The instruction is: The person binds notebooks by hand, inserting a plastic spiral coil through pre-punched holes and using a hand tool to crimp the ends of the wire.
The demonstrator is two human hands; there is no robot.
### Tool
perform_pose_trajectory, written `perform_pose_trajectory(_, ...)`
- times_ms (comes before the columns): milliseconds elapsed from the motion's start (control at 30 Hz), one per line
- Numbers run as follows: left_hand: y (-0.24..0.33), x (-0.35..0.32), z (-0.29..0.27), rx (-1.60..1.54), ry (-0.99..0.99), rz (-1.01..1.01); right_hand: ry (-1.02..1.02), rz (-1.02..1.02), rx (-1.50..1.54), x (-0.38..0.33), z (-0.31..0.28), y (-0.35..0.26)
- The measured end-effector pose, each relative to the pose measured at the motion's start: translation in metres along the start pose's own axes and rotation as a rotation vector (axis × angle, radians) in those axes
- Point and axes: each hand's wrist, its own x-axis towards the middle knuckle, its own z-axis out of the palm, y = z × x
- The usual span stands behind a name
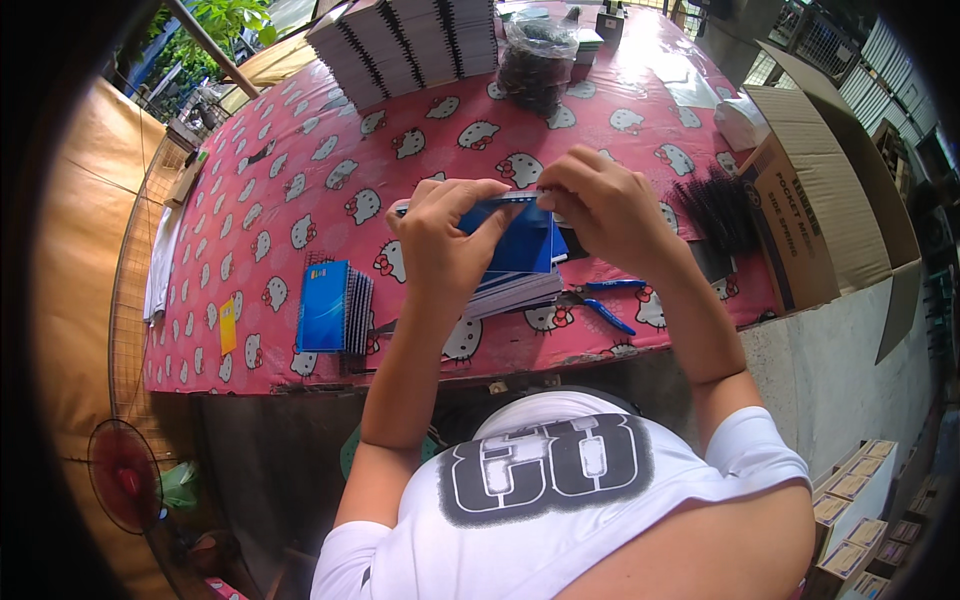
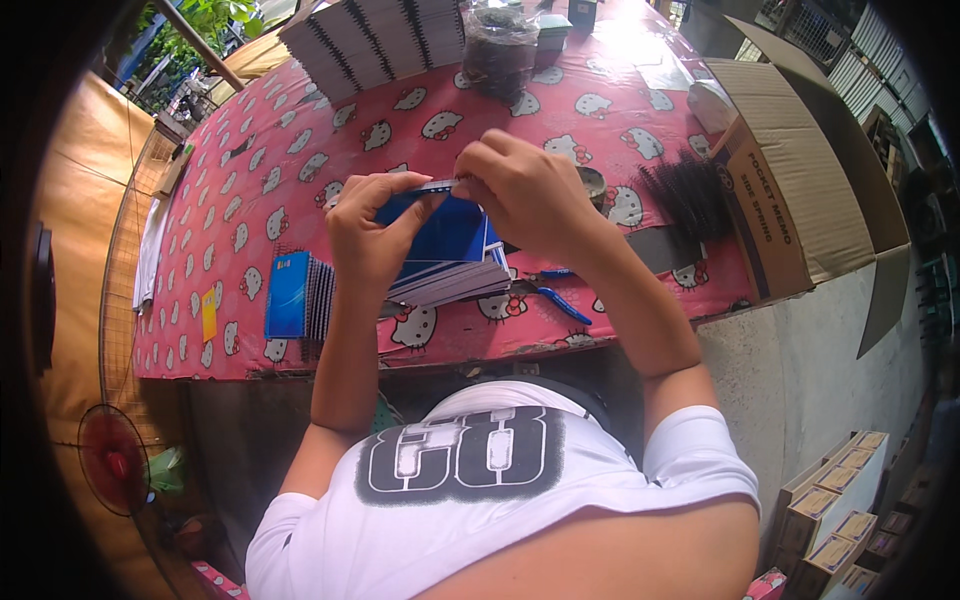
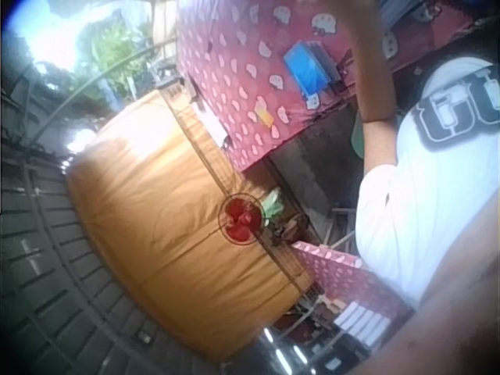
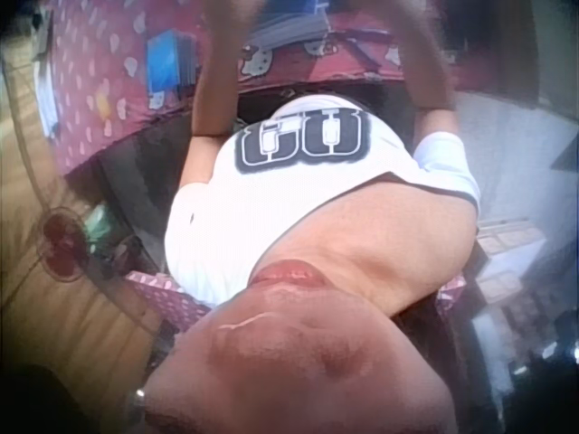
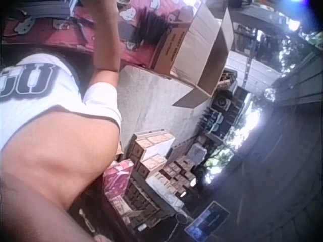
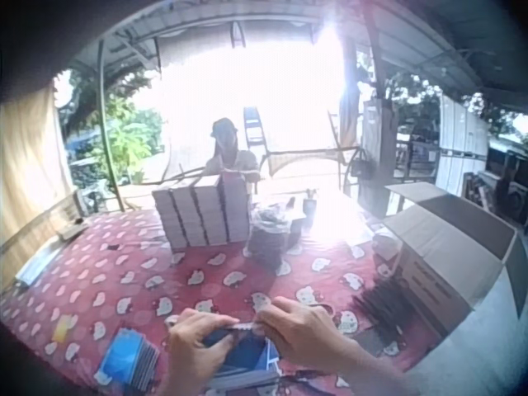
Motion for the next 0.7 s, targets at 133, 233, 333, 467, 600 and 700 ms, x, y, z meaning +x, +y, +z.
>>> perform_pose_trajectory(133,0.0,-0.002,-0.01,-0.067,-0.035,0.004,-0.08,0.283,0.171,0.004,-0.008,0.074)
perform_pose_trajectory(233,0.004,-0.001,-0.008,-0.082,-0.05,0.049,-0.373,0.431,-0.323,-0.051,0.021,0.176)
perform_pose_trajectory(333,0.001,-0.001,-0.005,-0.04,-0.02,0.066,-0.366,0.442,-0.43,-0.085,0.061,0.205)
perform_pose_trajectory(467,0.002,-0.003,-0.003,-0.063,0.014,0.019,-0.136,0.403,-0.155,-0.043,0.049,0.17)
perform_pose_trajectory(600,0.001,0.0,-0.001,-0.055,-0.021,-0.03,-0.007,0.183,1.428,-0.009,-0.001,0.101)
perform_pose_trajectory(700,0.002,0.001,-0.002,-0.065,-0.046,-0.041,-0.212,0.164,0.524,0.008,-0.015,0.089)
